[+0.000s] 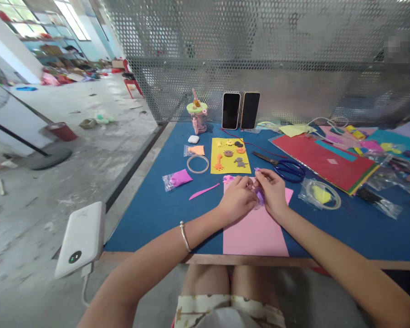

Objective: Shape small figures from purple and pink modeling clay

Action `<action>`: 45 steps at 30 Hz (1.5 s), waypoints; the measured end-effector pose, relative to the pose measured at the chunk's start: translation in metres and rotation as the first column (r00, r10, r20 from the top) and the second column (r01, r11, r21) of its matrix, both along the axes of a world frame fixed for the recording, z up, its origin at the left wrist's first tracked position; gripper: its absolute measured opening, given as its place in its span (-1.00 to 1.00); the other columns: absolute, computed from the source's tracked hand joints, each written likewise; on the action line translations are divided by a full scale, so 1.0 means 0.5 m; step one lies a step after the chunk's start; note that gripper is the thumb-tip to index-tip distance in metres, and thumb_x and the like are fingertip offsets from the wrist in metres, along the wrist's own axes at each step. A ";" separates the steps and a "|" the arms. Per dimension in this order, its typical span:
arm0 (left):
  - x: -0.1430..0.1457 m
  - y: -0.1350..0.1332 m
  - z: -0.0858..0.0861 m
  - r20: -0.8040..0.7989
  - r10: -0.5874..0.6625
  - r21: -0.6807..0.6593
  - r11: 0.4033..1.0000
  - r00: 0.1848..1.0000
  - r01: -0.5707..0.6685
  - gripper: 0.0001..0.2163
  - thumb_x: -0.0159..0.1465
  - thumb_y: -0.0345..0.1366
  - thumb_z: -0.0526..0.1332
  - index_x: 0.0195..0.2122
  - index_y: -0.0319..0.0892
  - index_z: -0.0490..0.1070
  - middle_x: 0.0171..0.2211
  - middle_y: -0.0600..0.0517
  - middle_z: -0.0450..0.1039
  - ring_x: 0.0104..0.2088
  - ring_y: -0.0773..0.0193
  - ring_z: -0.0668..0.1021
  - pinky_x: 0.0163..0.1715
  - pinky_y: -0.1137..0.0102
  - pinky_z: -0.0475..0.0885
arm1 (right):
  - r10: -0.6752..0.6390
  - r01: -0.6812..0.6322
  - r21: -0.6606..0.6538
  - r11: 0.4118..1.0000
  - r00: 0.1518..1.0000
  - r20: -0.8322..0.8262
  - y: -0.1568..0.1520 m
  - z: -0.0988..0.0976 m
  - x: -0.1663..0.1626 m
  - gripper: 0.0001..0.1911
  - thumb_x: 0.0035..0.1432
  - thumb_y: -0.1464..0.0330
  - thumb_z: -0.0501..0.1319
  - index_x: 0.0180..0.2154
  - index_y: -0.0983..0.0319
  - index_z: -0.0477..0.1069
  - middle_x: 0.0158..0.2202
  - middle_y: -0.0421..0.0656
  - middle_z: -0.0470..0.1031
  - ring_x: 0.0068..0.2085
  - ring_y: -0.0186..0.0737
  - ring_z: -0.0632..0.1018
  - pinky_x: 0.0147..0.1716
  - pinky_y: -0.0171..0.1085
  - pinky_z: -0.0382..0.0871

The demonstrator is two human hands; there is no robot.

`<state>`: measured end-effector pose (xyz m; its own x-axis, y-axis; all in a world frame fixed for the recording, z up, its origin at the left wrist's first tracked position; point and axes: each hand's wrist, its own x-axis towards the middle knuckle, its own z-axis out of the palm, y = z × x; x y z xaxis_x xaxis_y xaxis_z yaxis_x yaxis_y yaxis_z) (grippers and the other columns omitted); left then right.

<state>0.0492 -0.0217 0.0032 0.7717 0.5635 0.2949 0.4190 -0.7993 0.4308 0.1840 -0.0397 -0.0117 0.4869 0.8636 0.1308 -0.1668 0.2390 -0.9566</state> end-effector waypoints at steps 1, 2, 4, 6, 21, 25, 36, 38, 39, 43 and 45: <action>0.001 0.000 0.000 0.005 0.001 0.000 1.000 1.000 -0.001 -0.88 0.15 -0.36 0.26 -0.34 -0.05 0.59 -0.16 -0.04 0.29 -0.08 0.14 0.30 -0.04 0.25 0.28 | 0.003 -0.003 0.004 1.000 1.000 -0.004 0.000 0.000 0.000 -0.74 -0.08 0.21 0.38 -0.37 0.21 0.46 -0.53 -0.27 0.45 -0.57 -0.37 0.45 -0.51 -0.30 0.37; 0.001 0.000 -0.001 0.008 0.000 0.001 1.000 1.000 0.000 -0.89 0.15 -0.36 0.26 -0.34 -0.06 0.59 -0.16 -0.04 0.29 -0.09 0.14 0.30 -0.04 0.25 0.28 | 0.007 -0.007 0.008 1.000 1.000 -0.007 0.000 -0.001 0.000 -0.74 -0.08 0.21 0.38 -0.37 0.21 0.46 -0.54 -0.27 0.44 -0.57 -0.37 0.45 -0.51 -0.30 0.37; 0.002 -0.001 -0.003 0.010 0.004 0.009 1.000 1.000 -0.004 -0.90 0.16 -0.35 0.26 -0.35 -0.08 0.58 -0.16 -0.04 0.29 -0.08 0.14 0.30 -0.03 0.24 0.29 | 0.014 -0.014 0.010 1.000 1.000 -0.014 0.001 -0.002 0.000 -0.74 -0.08 0.20 0.38 -0.36 0.20 0.46 -0.54 -0.28 0.43 -0.57 -0.37 0.45 -0.51 -0.30 0.38; 0.003 -0.003 -0.004 0.005 0.011 0.022 1.000 1.000 -0.011 -0.90 0.17 -0.36 0.24 -0.35 -0.10 0.56 -0.15 -0.05 0.29 -0.07 0.13 0.30 -0.02 0.22 0.30 | 0.010 -0.010 0.002 1.000 1.000 -0.016 0.001 -0.002 0.001 -0.73 -0.09 0.19 0.38 -0.36 0.20 0.46 -0.54 -0.28 0.43 -0.57 -0.36 0.44 -0.50 -0.29 0.39; -0.014 0.023 0.005 0.210 0.093 -0.160 0.985 0.973 -0.060 -0.89 0.20 -0.33 0.22 -0.36 -0.13 0.55 -0.20 -0.02 0.29 -0.09 0.19 0.34 0.01 0.23 0.32 | -0.006 0.006 -0.017 1.000 0.999 -0.051 -0.002 0.001 0.005 -0.70 -0.13 0.20 0.41 -0.35 0.21 0.48 -0.54 -0.29 0.41 -0.57 -0.40 0.44 -0.59 -0.37 0.30; -0.015 0.046 0.000 0.448 0.414 -0.514 0.844 0.792 -0.151 -0.85 0.16 -0.22 0.30 -0.33 -0.18 0.57 -0.28 0.01 0.22 -0.25 0.31 0.40 -0.21 0.35 0.42 | 0.045 -0.045 -0.003 0.999 0.999 -0.007 -0.004 0.000 0.005 -0.71 -0.12 0.19 0.40 -0.37 0.20 0.47 -0.57 -0.30 0.40 -0.60 -0.40 0.42 -0.59 -0.35 0.31; -0.024 0.039 0.011 0.603 0.432 -0.654 0.749 0.670 0.106 -0.82 0.19 -0.31 0.24 -0.20 -0.05 0.59 -0.30 0.02 0.19 -0.20 0.32 0.37 -0.11 0.34 0.42 | 0.105 -0.106 0.019 0.994 0.993 0.050 -0.011 0.001 0.002 -0.77 -0.09 0.24 0.41 -0.37 0.18 0.49 -0.57 -0.30 0.43 -0.61 -0.40 0.40 -0.59 -0.34 0.28; -0.023 0.038 0.007 0.609 0.419 -0.648 0.753 0.673 0.117 -0.80 0.18 -0.35 0.24 -0.20 -0.04 0.59 -0.31 0.02 0.19 -0.21 0.31 0.36 -0.09 0.32 0.40 | 0.110 -0.112 0.019 0.994 0.992 0.061 -0.013 0.001 0.001 -0.78 -0.09 0.24 0.40 -0.37 0.18 0.49 -0.56 -0.29 0.44 -0.61 -0.39 0.41 -0.58 -0.33 0.29; -0.023 0.038 0.005 0.611 0.414 -0.647 0.752 0.675 0.124 -0.80 0.17 -0.36 0.24 -0.20 -0.04 0.59 -0.31 0.02 0.19 -0.22 0.31 0.36 -0.10 0.32 0.40 | 0.108 -0.110 0.022 0.994 0.992 0.068 -0.014 0.002 0.001 -0.78 -0.09 0.24 0.40 -0.37 0.18 0.49 -0.56 -0.29 0.44 -0.61 -0.39 0.41 -0.58 -0.33 0.29; -0.022 0.037 0.000 0.634 0.402 -0.661 0.724 0.660 0.194 -0.79 0.15 -0.36 0.25 -0.21 -0.05 0.60 -0.28 0.01 0.17 -0.22 0.30 0.35 -0.18 0.36 0.40 | 0.106 -0.110 0.036 0.993 0.990 0.096 -0.014 0.003 0.001 -0.81 -0.07 0.26 0.40 -0.38 0.18 0.50 -0.56 -0.29 0.44 -0.61 -0.40 0.40 -0.58 -0.33 0.28; -0.021 0.036 -0.001 0.649 0.400 -0.664 0.713 0.647 0.225 -0.79 0.14 -0.36 0.25 -0.22 -0.04 0.60 -0.26 0.00 0.17 -0.18 0.28 0.35 -0.18 0.38 0.40 | 0.107 -0.112 0.042 0.993 0.988 0.110 -0.014 0.002 0.002 -0.81 -0.07 0.26 0.39 -0.39 0.18 0.50 -0.58 -0.29 0.42 -0.62 -0.40 0.40 -0.59 -0.33 0.26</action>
<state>0.0386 -0.0039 0.0026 0.4114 0.8803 0.2364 -0.2226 -0.1544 0.9626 0.1850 -0.0465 -0.0107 0.3709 0.9023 0.2197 -0.0918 0.2710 -0.9582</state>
